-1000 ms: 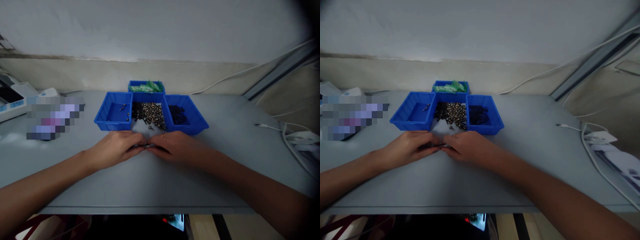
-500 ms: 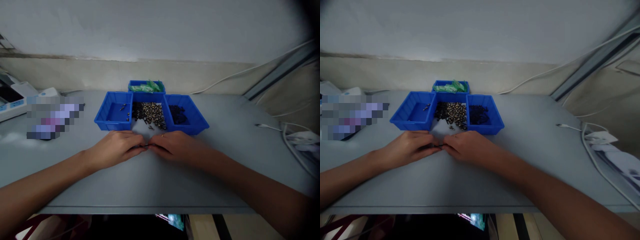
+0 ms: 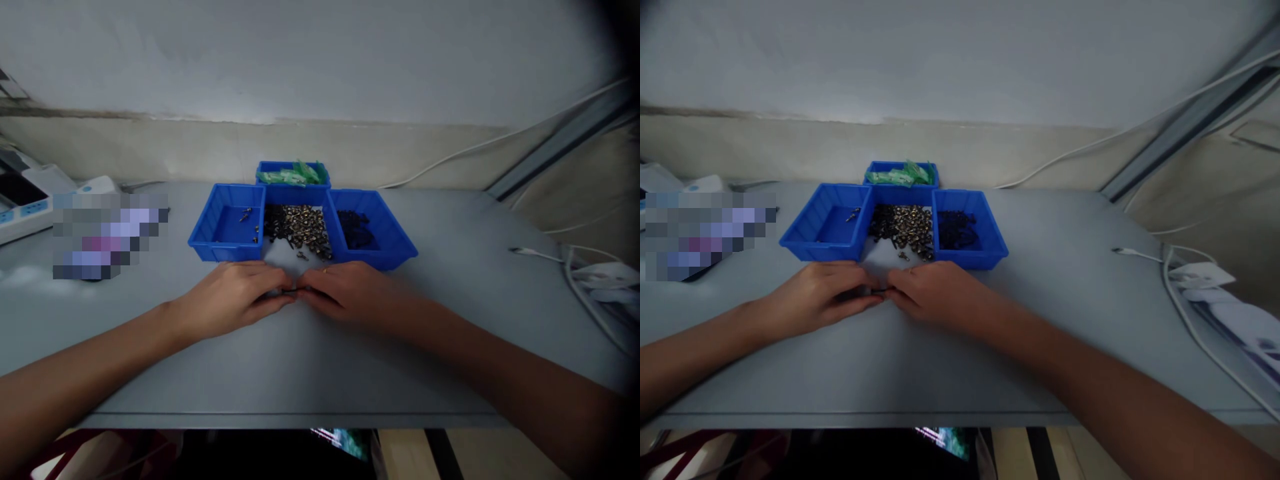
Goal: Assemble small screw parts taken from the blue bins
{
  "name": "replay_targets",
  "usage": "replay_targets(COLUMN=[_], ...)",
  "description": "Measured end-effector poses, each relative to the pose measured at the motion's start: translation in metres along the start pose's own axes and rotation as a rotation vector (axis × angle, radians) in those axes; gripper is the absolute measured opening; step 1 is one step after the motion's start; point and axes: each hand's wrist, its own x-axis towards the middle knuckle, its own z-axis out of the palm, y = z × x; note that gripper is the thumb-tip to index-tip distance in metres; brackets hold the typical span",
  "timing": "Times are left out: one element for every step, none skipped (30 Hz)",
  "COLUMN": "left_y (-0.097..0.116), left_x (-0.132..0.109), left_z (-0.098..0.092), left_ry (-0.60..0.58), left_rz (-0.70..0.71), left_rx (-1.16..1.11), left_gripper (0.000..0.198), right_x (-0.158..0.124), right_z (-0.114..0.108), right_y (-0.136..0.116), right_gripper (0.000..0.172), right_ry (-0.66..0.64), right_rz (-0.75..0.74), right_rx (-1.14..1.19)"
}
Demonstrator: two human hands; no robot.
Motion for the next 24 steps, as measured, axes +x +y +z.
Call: replay_targets(left_y=[0.0008,0.0016,0.0023,0.0028,0.0031,0.0031,0.0029,0.0026,0.0020,0.0013,0.0006,-0.0002,-0.0009,-0.0015,-0.0018,-0.0020,-0.0019,-0.0016,-0.0012,-0.0007,-0.0003,0.0000,0.0002,0.0003], left_x=[0.0001,0.0001,0.0001,0.0000,-0.0001,-0.0003,-0.0006,-0.0010,-0.0014,-0.0018,-0.0022,-0.0025,-0.0026,-0.0026,-0.0025,-0.0024,-0.0021,-0.0017,-0.0012,-0.0007,-0.0002,0.0003,0.0005,0.0005], left_z=[-0.0005,-0.0011,-0.0018,-0.0025,-0.0030,-0.0035,-0.0037,-0.0038,-0.0038,-0.0036,-0.0033,-0.0030,-0.0028,-0.0026,-0.0026,-0.0027,-0.0030,-0.0035,-0.0041,-0.0047,-0.0053,-0.0057,-0.0059,-0.0059], left_ry=[0.015,0.031,0.049,0.062,0.071,0.073,0.070,0.063,0.051,0.039,0.030,0.022,0.017,0.013,0.012,0.015,0.015,0.018,0.023,0.027,0.027,0.023,0.013,0.002], left_rz=[0.007,0.015,0.026,0.038,0.049,0.059,0.068,0.078,0.091,0.104,0.118,0.127,0.130,0.130,0.130,0.131,0.135,0.141,0.147,0.154,0.163,0.179,0.198,0.220], left_rx=[-0.014,-0.029,-0.043,-0.051,-0.052,-0.045,-0.030,-0.011,0.007,0.023,0.034,0.038,0.037,0.034,0.031,0.032,0.035,0.041,0.050,0.059,0.070,0.080,0.087,0.093], left_gripper=[0.017,0.018,0.019,0.020,0.019,0.019,0.018,0.019,0.020,0.021,0.022,0.022,0.023,0.023,0.023,0.022,0.022,0.022,0.022,0.022,0.023,0.024,0.025,0.025], right_x=[-0.0001,-0.0002,-0.0002,-0.0002,-0.0002,-0.0001,0.0000,0.0001,0.0001,0.0002,0.0002,0.0001,0.0000,-0.0001,-0.0003,-0.0005,-0.0007,-0.0009,-0.0011,-0.0013,-0.0015,-0.0016,-0.0016,-0.0015], right_z=[-0.0001,-0.0002,-0.0003,-0.0003,-0.0004,-0.0006,-0.0007,-0.0010,-0.0012,-0.0014,-0.0016,-0.0018,-0.0018,-0.0018,-0.0017,-0.0016,-0.0015,-0.0013,-0.0012,-0.0012,-0.0012,-0.0013,-0.0014,-0.0015], right_y=[0.0003,0.0004,0.0005,0.0004,0.0002,0.0000,-0.0003,-0.0005,-0.0006,-0.0007,-0.0006,-0.0004,-0.0001,0.0002,0.0006,0.0009,0.0013,0.0016,0.0018,0.0021,0.0022,0.0023,0.0023,0.0023], right_gripper=[0.017,0.017,0.017,0.017,0.017,0.018,0.018,0.019,0.018,0.018,0.018,0.018,0.019,0.019,0.019,0.019,0.019,0.019,0.019,0.019,0.018,0.018,0.017,0.016], right_ry=[-0.002,-0.003,-0.004,-0.004,0.000,-0.002,-0.005,-0.007,-0.011,-0.015,-0.018,-0.023,-0.022,-0.024,-0.023,-0.021,-0.021,-0.019,-0.017,-0.015,-0.014,-0.016,-0.020,-0.026], right_rz=[0.000,0.002,0.006,0.010,0.011,0.017,0.024,0.029,0.029,0.027,0.024,0.020,0.015,0.012,0.010,0.011,0.012,0.012,0.009,0.006,0.002,-0.002,-0.001,0.002], right_rx=[0.004,0.008,0.012,0.016,0.020,0.022,0.019,0.014,0.011,0.010,0.010,0.012,0.016,0.020,0.024,0.026,0.026,0.027,0.028,0.030,0.031,0.035,0.040,0.044])
